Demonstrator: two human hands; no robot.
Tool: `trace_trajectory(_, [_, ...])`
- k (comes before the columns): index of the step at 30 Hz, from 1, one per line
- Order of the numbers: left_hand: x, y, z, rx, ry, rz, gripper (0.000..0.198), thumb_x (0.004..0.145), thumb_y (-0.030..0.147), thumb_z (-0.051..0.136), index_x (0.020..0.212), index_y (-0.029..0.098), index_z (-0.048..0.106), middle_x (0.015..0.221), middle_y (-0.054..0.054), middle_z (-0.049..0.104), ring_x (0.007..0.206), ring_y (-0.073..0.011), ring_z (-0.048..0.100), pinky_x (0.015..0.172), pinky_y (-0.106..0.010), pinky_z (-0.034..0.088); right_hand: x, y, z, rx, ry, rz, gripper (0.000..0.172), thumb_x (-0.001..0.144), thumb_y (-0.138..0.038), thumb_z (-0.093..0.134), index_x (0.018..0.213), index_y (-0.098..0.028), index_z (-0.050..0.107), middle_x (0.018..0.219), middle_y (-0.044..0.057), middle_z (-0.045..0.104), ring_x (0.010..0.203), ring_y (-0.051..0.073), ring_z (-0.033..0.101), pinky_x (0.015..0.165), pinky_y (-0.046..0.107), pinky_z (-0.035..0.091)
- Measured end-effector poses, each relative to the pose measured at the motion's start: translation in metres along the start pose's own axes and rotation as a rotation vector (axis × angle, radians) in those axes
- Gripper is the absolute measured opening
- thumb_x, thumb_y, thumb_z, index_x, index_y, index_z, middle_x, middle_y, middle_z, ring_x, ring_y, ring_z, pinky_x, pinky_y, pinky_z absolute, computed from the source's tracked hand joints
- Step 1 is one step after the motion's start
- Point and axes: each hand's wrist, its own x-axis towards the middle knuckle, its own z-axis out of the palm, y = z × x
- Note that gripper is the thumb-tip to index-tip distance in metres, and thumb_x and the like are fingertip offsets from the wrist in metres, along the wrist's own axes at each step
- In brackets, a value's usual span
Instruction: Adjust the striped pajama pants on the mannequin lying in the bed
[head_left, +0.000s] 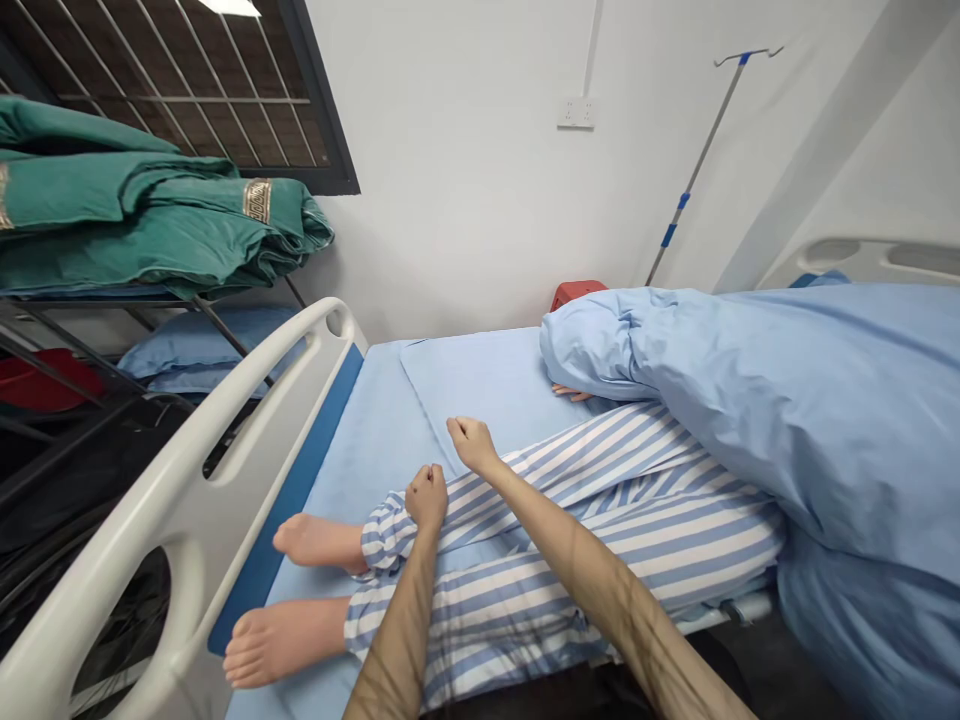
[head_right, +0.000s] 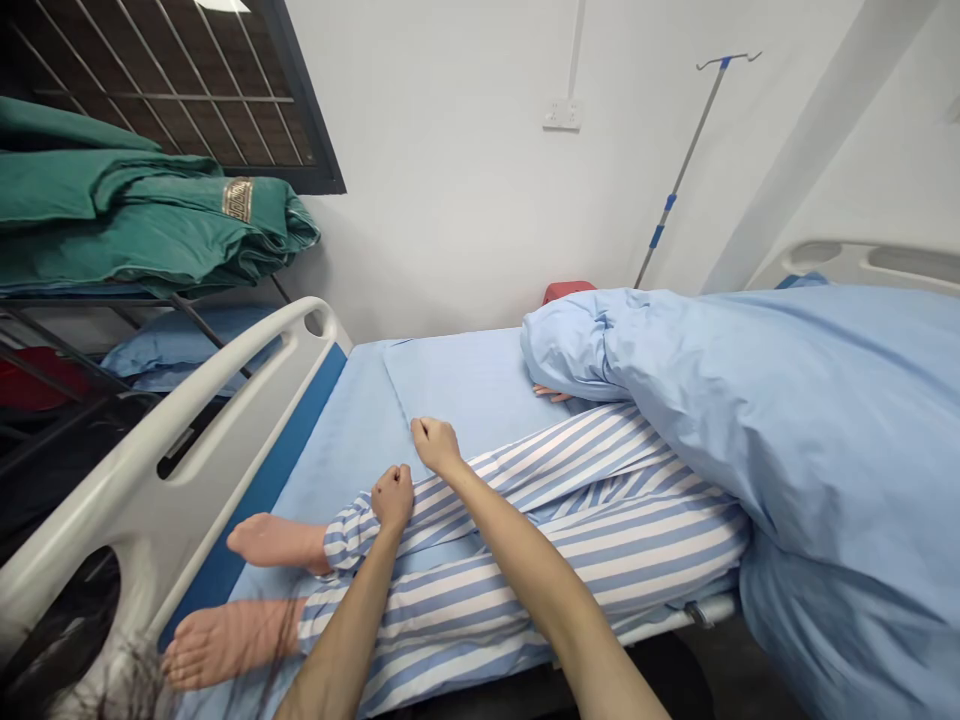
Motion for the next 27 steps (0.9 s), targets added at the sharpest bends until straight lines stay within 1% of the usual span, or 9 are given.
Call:
trace_trajectory(3, [0.001,0.0,0.001,-0.006,0.001,0.01,0.032,0.083,0.031,0.04,0.053,0.02,0.036,0.057,-0.002,0.05,0.057,-0.0138,0.032,0.058,-0.027,0.019,-0.002,0.005,-0.012,0.043,0.042,-0.015,0.044,0.094,-0.037,0.037,0.053,-0.019,0.038,0.051,-0.005,0.036,0.054,0.009,0.034,0.054,0.023,0.022])
trace_trajectory(10, [0.002,-0.003,0.004,0.011,0.012,0.032,0.032,0.082,0.032,0.041,0.053,0.02,0.035,0.053,0.001,0.039,0.055,-0.0127,0.027,0.058,-0.027,0.019,-0.038,0.068,0.02,0.065,0.037,0.08,0.04,0.089,-0.029,0.038,0.051,-0.02,0.032,0.048,-0.006,0.031,0.052,0.009,0.034,0.054,0.024,0.021])
trace_trajectory(12, [0.001,-0.004,0.004,0.004,0.007,0.05,0.032,0.081,0.032,0.042,0.052,0.019,0.034,0.052,0.002,0.037,0.055,-0.0122,0.027,0.057,-0.027,0.019,-0.038,0.075,0.022,0.096,0.038,0.079,0.04,0.089,-0.03,0.038,0.05,-0.02,0.031,0.048,-0.006,0.03,0.051,0.009,0.033,0.053,0.024,0.021])
trace_trajectory(15, [0.002,-0.003,0.001,-0.056,-0.013,0.068,0.034,0.08,0.031,0.044,0.05,0.019,0.032,0.05,0.003,0.032,0.054,-0.0112,0.028,0.056,-0.026,0.02,-0.034,0.074,0.02,0.125,0.061,0.079,0.041,0.089,-0.031,0.037,0.05,-0.02,0.03,0.047,-0.006,0.028,0.05,0.008,0.033,0.053,0.025,0.02])
trace_trajectory(18, [0.006,0.009,-0.007,-0.2,-0.005,0.078,0.036,0.078,0.03,0.046,0.049,0.02,0.028,0.048,0.005,0.025,0.053,-0.01,0.028,0.056,-0.024,0.023,-0.034,0.072,0.019,0.138,0.076,0.076,0.041,0.088,-0.031,0.038,0.05,-0.02,0.03,0.047,-0.006,0.028,0.049,0.008,0.032,0.053,0.025,0.02])
trace_trajectory(21, [0.009,0.033,-0.011,-0.413,0.033,0.122,0.039,0.078,0.033,0.048,0.05,0.02,0.025,0.049,0.006,0.022,0.052,-0.0089,0.026,0.055,-0.023,0.025,-0.035,0.073,0.019,0.159,0.09,0.08,0.041,0.088,-0.03,0.038,0.05,-0.019,0.03,0.047,-0.006,0.028,0.049,0.008,0.032,0.053,0.025,0.02])
trace_trajectory(24, [0.004,0.055,-0.001,-0.582,0.06,0.111,0.04,0.081,0.036,0.046,0.05,0.021,0.024,0.049,0.006,0.024,0.051,-0.0086,0.027,0.053,-0.022,0.026,-0.034,0.074,0.02,0.173,0.097,0.078,0.041,0.088,-0.031,0.037,0.05,-0.019,0.031,0.047,-0.006,0.03,0.05,0.009,0.032,0.053,0.025,0.021])
trace_trajectory(25, [0.0,0.058,0.005,-0.578,0.056,0.099,0.04,0.082,0.034,0.046,0.05,0.021,0.025,0.048,0.006,0.025,0.051,-0.0087,0.028,0.053,-0.022,0.026,-0.034,0.075,0.02,0.176,0.098,0.076,0.041,0.088,-0.031,0.037,0.05,-0.02,0.032,0.047,-0.006,0.031,0.05,0.009,0.033,0.053,0.025,0.021])
trace_trajectory(27, [-0.01,0.06,0.018,-0.444,0.022,0.079,0.039,0.083,0.032,0.046,0.049,0.02,0.03,0.048,0.005,0.03,0.051,-0.0094,0.03,0.054,-0.023,0.024,-0.033,0.075,0.019,0.181,0.101,0.083,0.04,0.088,-0.032,0.037,0.051,-0.02,0.033,0.047,-0.005,0.033,0.051,0.009,0.033,0.053,0.025,0.022])
